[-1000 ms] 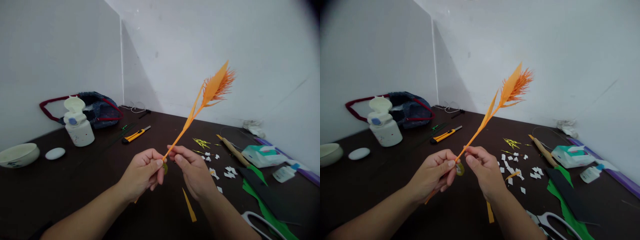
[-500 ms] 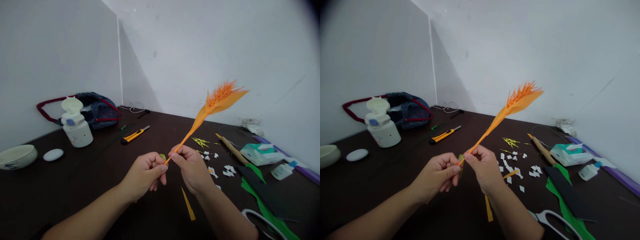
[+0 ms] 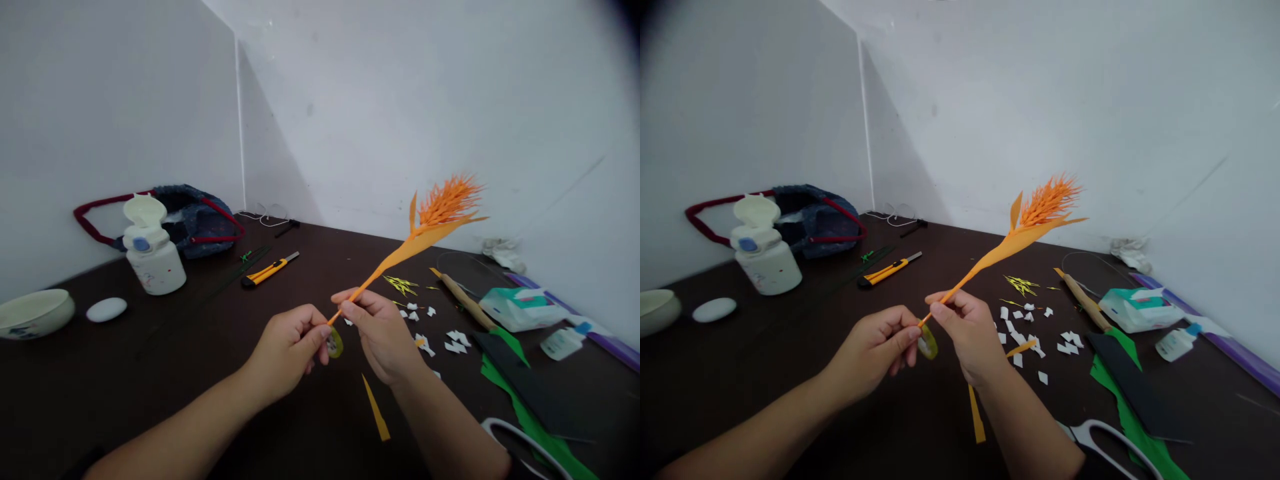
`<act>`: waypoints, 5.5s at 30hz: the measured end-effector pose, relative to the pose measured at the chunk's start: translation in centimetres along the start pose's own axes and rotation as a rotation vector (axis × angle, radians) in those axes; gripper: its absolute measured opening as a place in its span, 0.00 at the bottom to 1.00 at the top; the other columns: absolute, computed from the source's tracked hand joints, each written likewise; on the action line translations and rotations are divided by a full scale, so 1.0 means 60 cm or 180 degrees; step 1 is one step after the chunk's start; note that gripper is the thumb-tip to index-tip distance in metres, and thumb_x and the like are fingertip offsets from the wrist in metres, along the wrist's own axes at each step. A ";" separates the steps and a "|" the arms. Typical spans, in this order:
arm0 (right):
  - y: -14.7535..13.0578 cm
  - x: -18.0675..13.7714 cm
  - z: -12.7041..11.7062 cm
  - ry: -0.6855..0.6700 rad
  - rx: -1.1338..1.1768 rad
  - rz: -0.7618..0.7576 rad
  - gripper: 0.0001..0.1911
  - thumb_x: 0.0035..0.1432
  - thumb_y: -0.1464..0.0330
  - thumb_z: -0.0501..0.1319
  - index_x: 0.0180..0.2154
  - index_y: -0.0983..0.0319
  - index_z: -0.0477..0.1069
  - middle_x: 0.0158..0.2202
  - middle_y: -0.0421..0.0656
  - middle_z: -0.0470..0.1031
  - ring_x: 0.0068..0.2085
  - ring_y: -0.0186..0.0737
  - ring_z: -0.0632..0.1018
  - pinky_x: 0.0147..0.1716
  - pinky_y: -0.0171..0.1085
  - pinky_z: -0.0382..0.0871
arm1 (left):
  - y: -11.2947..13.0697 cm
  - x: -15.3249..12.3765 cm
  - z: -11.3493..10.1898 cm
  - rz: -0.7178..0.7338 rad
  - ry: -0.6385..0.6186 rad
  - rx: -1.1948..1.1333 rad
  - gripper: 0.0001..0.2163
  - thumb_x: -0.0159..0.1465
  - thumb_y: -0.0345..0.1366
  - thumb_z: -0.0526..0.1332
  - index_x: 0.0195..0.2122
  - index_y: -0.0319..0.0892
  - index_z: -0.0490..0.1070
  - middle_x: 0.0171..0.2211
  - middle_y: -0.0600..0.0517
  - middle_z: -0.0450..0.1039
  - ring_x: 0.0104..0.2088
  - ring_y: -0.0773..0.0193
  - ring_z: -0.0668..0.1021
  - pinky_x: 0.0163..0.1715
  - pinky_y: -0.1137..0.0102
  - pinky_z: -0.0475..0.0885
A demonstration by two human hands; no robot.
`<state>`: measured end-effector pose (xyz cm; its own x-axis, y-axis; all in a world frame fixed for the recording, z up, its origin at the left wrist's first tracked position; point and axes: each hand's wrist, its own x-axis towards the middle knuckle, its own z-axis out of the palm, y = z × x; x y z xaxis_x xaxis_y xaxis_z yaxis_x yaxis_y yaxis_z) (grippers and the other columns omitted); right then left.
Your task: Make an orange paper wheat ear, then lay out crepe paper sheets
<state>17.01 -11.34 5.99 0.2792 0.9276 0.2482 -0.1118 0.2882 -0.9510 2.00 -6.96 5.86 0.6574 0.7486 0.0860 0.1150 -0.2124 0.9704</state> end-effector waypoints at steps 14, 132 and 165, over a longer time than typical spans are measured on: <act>-0.010 -0.001 0.007 0.0071 -0.0274 0.0099 0.02 0.46 0.69 0.65 0.25 0.61 0.75 0.26 0.40 0.74 0.30 0.35 0.72 0.33 0.37 0.65 | 0.002 0.004 0.004 0.0172 0.0266 0.0246 0.07 0.60 0.39 0.56 0.29 0.42 0.63 0.16 0.60 0.65 0.15 0.71 0.68 0.16 0.77 0.62; -0.016 0.022 -0.019 0.0372 -0.0544 -0.0055 0.09 0.48 0.63 0.64 0.26 0.63 0.73 0.18 0.35 0.63 0.23 0.31 0.62 0.23 0.33 0.57 | -0.001 0.004 -0.027 0.0116 -0.0593 -0.0214 0.14 0.52 0.30 0.65 0.37 0.43 0.62 0.26 0.58 0.70 0.24 0.70 0.72 0.27 0.72 0.68; -0.021 0.017 -0.007 0.0196 -0.0970 0.0051 0.11 0.48 0.62 0.63 0.24 0.63 0.71 0.22 0.38 0.68 0.25 0.33 0.67 0.26 0.35 0.61 | 0.020 0.016 -0.024 0.0667 0.0313 0.0711 0.10 0.61 0.40 0.55 0.30 0.41 0.71 0.28 0.53 0.71 0.31 0.64 0.72 0.33 0.69 0.67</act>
<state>17.87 -10.84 7.34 0.3380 0.9126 0.2301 0.1720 0.1805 -0.9684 1.73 -5.59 7.42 0.6101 0.7288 0.3107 0.1525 -0.4929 0.8566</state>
